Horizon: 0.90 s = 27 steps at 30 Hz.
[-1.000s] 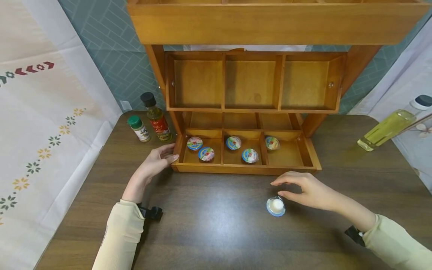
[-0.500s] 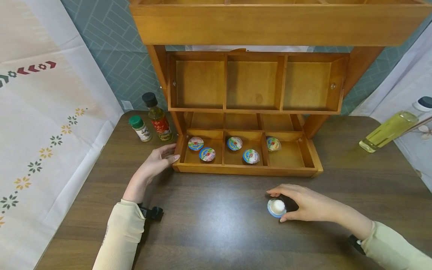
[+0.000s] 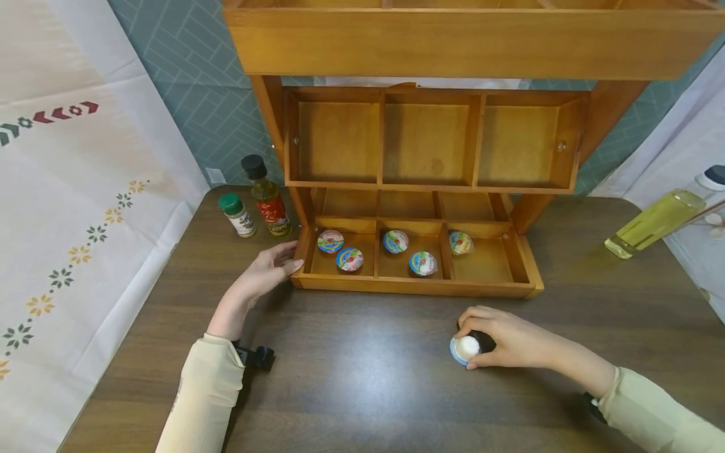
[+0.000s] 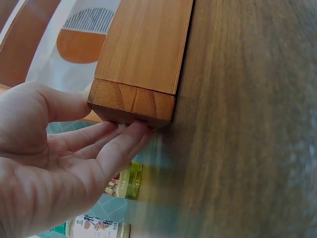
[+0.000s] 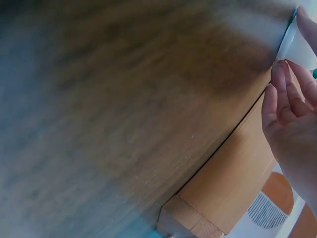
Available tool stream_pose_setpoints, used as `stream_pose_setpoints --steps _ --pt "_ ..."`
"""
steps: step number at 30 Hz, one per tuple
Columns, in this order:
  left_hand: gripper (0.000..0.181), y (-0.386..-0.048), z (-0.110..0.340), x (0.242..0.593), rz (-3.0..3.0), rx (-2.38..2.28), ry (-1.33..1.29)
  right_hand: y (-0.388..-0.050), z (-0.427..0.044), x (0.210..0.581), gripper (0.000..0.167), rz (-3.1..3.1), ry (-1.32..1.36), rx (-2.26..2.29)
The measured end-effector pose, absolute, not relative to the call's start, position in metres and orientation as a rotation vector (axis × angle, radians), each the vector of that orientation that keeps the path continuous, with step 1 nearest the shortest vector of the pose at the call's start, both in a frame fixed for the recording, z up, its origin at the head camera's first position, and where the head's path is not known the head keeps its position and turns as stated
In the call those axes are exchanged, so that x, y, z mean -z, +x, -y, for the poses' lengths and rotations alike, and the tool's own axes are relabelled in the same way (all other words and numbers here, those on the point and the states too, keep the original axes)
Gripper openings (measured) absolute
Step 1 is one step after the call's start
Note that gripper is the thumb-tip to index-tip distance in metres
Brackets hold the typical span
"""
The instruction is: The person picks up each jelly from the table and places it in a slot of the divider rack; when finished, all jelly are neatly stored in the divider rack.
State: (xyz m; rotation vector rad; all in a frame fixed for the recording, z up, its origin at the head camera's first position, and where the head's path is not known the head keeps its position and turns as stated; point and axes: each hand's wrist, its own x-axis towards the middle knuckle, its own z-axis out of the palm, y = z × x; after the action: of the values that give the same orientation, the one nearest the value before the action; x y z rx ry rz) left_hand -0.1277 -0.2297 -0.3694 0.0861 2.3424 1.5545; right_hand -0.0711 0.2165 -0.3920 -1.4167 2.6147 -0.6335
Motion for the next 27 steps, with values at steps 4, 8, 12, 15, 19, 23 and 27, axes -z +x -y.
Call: stream_pose_setpoints --steps 4,8,12,15,19,23,27 --pt "0.058 -0.128 0.229 0.37 -2.351 -1.543 0.088 -0.071 -0.216 0.391 0.036 -2.623 -1.442 0.636" --pt "0.058 -0.128 0.23 0.371 -2.352 -1.548 0.084 -0.07 -0.216 0.388 0.037 -2.631 -1.39 0.635" --pt "0.057 -0.129 0.231 0.373 -2.353 -1.554 0.081 -0.071 -0.217 0.386 0.035 -2.595 -1.366 0.687" --pt "0.057 -0.129 0.231 0.374 -2.353 -1.555 0.08 -0.073 -0.219 0.386 0.034 -2.544 -1.394 0.763" --pt "0.058 -0.129 0.231 0.374 -2.353 -1.552 0.086 -0.074 -0.222 0.385 0.034 -2.499 -1.416 0.827" --pt "0.059 -0.129 0.231 0.374 -2.354 -1.548 0.087 -0.075 -0.224 0.381 0.033 -2.502 -1.439 0.826" --pt "0.058 -0.13 0.231 0.373 -2.354 -1.55 0.083 -0.075 -0.223 0.377 0.032 -2.507 -1.469 0.814"
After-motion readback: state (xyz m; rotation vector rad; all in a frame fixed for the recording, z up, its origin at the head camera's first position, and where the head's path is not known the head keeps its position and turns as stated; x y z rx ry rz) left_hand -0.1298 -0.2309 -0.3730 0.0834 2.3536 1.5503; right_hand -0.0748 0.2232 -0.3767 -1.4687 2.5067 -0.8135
